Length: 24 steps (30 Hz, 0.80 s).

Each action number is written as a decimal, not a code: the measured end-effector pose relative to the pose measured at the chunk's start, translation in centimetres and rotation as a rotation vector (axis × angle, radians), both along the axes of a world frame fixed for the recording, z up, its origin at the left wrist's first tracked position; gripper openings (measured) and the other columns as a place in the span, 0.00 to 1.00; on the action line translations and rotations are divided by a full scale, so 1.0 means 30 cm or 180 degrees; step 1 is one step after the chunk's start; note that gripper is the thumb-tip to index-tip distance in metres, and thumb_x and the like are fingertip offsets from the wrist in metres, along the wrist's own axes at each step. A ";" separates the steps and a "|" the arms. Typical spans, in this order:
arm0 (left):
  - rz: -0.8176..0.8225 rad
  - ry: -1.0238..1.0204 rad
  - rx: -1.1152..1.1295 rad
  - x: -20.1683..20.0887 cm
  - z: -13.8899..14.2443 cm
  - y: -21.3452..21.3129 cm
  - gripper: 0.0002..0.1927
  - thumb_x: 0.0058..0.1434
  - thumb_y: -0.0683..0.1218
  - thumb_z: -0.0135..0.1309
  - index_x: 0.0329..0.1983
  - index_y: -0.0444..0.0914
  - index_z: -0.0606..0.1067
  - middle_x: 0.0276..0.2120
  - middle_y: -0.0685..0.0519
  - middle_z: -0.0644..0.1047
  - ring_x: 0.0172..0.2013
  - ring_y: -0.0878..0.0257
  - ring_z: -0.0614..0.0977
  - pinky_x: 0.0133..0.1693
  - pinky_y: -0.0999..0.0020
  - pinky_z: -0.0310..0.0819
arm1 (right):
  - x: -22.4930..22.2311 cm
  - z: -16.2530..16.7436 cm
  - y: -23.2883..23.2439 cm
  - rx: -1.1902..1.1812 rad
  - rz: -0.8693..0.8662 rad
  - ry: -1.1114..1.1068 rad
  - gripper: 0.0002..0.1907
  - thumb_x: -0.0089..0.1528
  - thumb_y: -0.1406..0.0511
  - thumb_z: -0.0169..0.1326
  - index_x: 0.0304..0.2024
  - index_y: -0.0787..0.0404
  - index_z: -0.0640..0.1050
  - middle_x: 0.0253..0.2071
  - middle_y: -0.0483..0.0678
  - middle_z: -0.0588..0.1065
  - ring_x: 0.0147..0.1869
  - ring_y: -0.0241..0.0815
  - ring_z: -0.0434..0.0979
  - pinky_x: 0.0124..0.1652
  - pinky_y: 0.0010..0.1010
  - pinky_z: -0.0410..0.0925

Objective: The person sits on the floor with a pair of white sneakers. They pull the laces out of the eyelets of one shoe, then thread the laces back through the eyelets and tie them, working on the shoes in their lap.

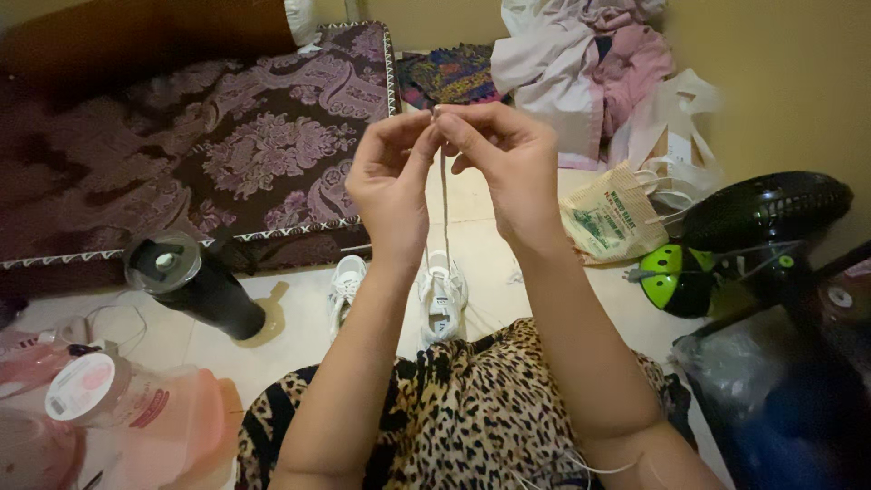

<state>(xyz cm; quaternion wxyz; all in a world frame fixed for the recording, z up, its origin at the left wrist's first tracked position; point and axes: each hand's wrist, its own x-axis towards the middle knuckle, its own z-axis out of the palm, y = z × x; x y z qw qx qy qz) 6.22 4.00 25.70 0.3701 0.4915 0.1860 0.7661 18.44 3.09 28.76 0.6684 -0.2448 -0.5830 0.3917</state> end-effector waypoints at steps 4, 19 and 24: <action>0.0076 0.0172 0.0055 -0.012 0.001 0.000 0.06 0.69 0.37 0.61 0.48 0.33 0.79 0.42 0.52 0.83 0.42 0.70 0.82 0.46 0.74 0.78 | 0.021 0.021 0.004 -0.0159 0.0131 -0.0109 0.08 0.66 0.67 0.62 0.46 0.66 0.83 0.39 0.46 0.82 0.40 0.33 0.81 0.36 0.25 0.75; 0.1190 0.1798 -0.0724 -0.089 -0.549 0.055 0.08 0.67 0.42 0.52 0.47 0.36 0.77 0.47 0.48 0.78 0.48 0.57 0.82 0.52 0.66 0.78 | 0.025 -0.097 0.091 0.0898 -0.0942 -0.0842 0.11 0.79 0.62 0.52 0.50 0.65 0.74 0.42 0.39 0.69 0.36 0.29 0.65 0.34 0.20 0.61; 0.0641 0.4358 -0.2050 -0.074 -0.986 0.062 0.28 0.58 0.47 0.60 0.61 0.42 0.69 0.62 0.35 0.65 0.53 0.35 0.75 0.53 0.48 0.73 | 0.031 -0.073 0.097 0.0850 -0.0673 -0.0525 0.12 0.81 0.62 0.52 0.47 0.63 0.72 0.36 0.38 0.67 0.36 0.29 0.61 0.38 0.22 0.57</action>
